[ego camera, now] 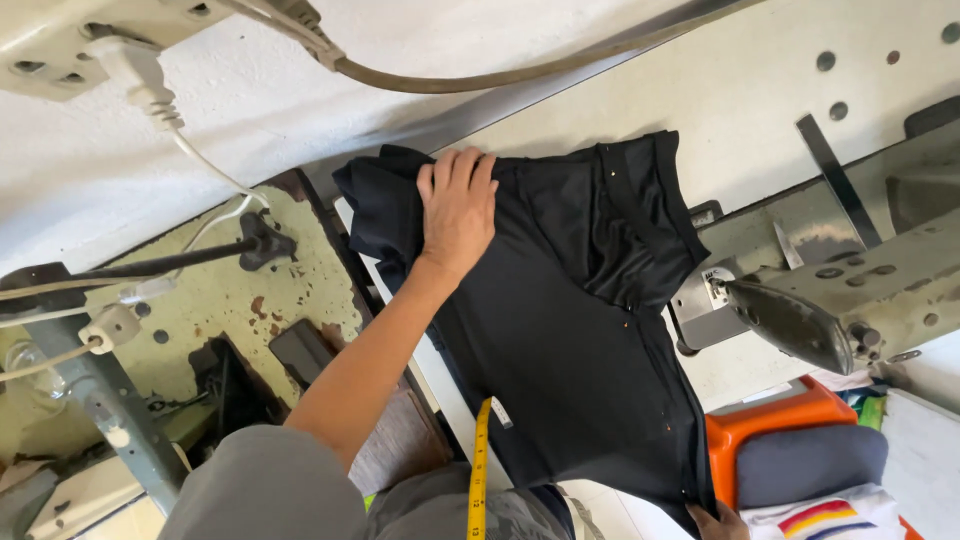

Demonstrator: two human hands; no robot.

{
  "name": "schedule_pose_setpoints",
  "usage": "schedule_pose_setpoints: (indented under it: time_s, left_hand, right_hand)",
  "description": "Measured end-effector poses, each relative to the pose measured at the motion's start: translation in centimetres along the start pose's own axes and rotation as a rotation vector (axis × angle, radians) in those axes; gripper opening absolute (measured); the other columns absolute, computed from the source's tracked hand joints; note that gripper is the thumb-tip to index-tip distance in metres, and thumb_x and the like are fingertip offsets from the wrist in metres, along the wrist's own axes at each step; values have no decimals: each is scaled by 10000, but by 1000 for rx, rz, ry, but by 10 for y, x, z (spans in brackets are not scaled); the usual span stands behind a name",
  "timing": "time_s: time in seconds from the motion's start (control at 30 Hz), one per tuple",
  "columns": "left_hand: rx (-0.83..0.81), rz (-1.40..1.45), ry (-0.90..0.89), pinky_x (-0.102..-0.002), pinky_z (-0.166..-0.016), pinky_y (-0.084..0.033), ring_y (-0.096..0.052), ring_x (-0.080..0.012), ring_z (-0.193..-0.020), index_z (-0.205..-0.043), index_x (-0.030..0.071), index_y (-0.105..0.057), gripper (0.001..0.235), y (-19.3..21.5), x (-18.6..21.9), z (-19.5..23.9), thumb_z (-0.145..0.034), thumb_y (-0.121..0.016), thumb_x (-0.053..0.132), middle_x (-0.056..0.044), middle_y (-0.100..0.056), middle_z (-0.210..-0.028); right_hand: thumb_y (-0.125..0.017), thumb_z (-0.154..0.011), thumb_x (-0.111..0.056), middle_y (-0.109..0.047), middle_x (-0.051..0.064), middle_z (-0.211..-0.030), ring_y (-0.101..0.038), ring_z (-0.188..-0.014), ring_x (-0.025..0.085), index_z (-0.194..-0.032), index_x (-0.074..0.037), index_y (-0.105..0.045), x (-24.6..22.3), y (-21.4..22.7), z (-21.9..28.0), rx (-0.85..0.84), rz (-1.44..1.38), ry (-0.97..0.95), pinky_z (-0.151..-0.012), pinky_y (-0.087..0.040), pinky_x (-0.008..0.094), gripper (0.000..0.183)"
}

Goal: Measuring black fabric with a tape measure, marking it with chalk, and cutting it with scissors on a sewing factory workbench.

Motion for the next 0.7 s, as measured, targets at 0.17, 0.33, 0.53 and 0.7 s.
schedule_pose_setpoints:
  time_s: [0.17, 0.33, 0.53, 0.7]
  left_hand:
    - [-109, -87, -20, -502, -1059, -333, -538, -283, -1080, -1182, 74, -673, 250, 43, 15, -24, -968, -712, 197, -64, -590, -1149]
    - [-106, -137, -29, -600, -1166, -258, -534, -283, -1121, -1161, 82, -700, 219, 60, 12, -14, -953, -728, 146, -47, -607, -1104]
    - [4, -81, -99, -625, -1150, -165, -540, -283, -1123, -1208, 40, -678, 238, 34, -3, 3, -1024, -645, 186, -88, -609, -1038]
    - [-74, -107, -67, -708, -1155, -77, -514, -345, -1195, -1199, 23, -683, 372, 39, -14, 10, -925, -770, 259, -129, -624, -1070]
  right_hand:
    - [-765, -758, -503, -649, 138, -1408, -693, -1239, 331, -1459, -242, -581, -187, 101, 33, -137, 305, 5, -1066, -531, 452, 770]
    - [-696, -923, -198, -753, 17, -1156, -719, -949, 171, -1186, -157, -731, -530, 297, 197, 282, -255, 816, -864, -554, 305, 268]
    - [-754, -910, -164, -503, 135, -1465, -653, -1164, 398, -1485, -72, -513, -751, 319, 186, 543, -83, 1294, -824, -628, 513, 630]
    - [-717, -907, -132, -575, -23, -1045, -721, -886, 265, -1099, -158, -675, -756, 297, 151, 599, -71, 1480, -730, -609, 351, 197]
Point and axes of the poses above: each hand's wrist, its own z-axis away from the middle knuckle, its own y-axis out of the back of the hand, x = y × z, the point moved 9 cm from there along -z, towards the middle knuckle
